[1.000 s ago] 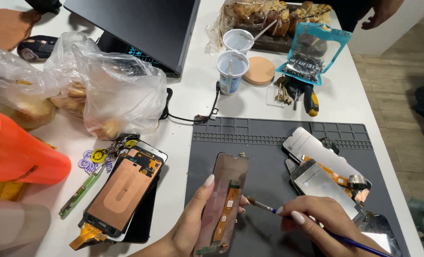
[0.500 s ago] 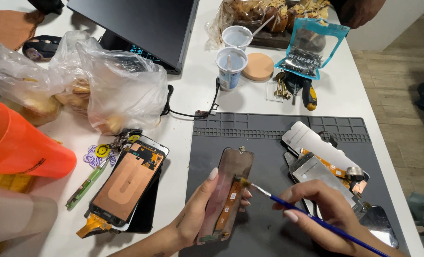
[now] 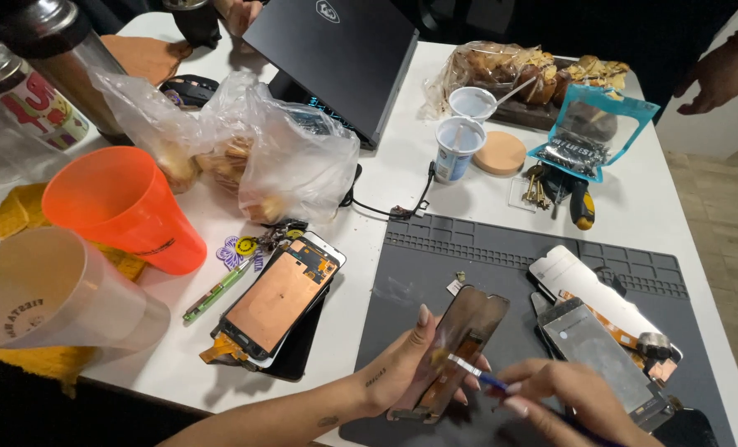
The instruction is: The person uses a small brush to clean the front and back surfaces of a smartphone screen assembly. They hold the assembly in one hand and brush away dust or residue from the glass and the internal components on the reverse side.
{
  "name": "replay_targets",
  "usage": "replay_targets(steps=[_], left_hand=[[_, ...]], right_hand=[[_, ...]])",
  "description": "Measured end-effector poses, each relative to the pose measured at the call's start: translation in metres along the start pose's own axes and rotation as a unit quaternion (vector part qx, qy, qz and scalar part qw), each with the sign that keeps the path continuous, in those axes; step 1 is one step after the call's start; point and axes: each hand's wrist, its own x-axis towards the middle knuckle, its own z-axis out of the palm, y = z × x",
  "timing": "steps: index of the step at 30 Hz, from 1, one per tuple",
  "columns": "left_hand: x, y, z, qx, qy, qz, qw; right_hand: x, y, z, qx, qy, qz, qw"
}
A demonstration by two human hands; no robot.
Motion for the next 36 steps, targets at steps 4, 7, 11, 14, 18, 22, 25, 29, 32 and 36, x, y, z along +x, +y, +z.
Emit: replay_targets(steps=[4,7,11,14,18,22,25,29,32,36], left_hand=[[-0.008,0.003,0.003,0.034,0.023,-0.028,0.999],[-0.009,0.012,0.008,0.036,-0.007,0.003,0.999],[-0.014,0.017,0.011,0.039,0.000,0.006,0.999],[-0.009,0.011,0.004,0.024,0.017,-0.008,1.000],[-0.003,0.004,-0.002,0.026,0.017,-0.024,0.999],[-0.006,0.012,0.003,0.032,0.004,-0.012,0.999],[-0.007,0.016,0.005,0.024,0.023,-0.030,0.999],[-0.009,0.019,0.008,0.025,0.015,-0.029,0.999],[-0.007,0.028,0.011,0.049,0.015,-0.029,0.998],[-0.014,0.019,0.011,0.026,-0.005,-0.036,0.999]], right_hand=[[0.000,-0.007,0.008,0.015,0.259,0.043,0.965],[0.007,-0.025,0.013,0.270,0.216,0.005,0.938],[0.004,-0.030,0.007,0.279,0.216,0.033,0.935],[0.015,-0.053,-0.007,0.158,0.092,0.020,0.983],[0.028,-0.047,-0.005,-0.020,-0.016,-0.108,0.994],[0.039,-0.061,-0.011,0.000,0.033,-0.075,0.997],[0.045,-0.058,-0.012,0.017,-0.060,-0.129,0.990],[0.044,-0.052,-0.016,-0.037,0.017,-0.081,0.996],[0.046,-0.041,-0.021,0.004,0.029,-0.063,0.998],[0.041,-0.041,-0.020,-0.021,0.050,-0.082,0.995]])
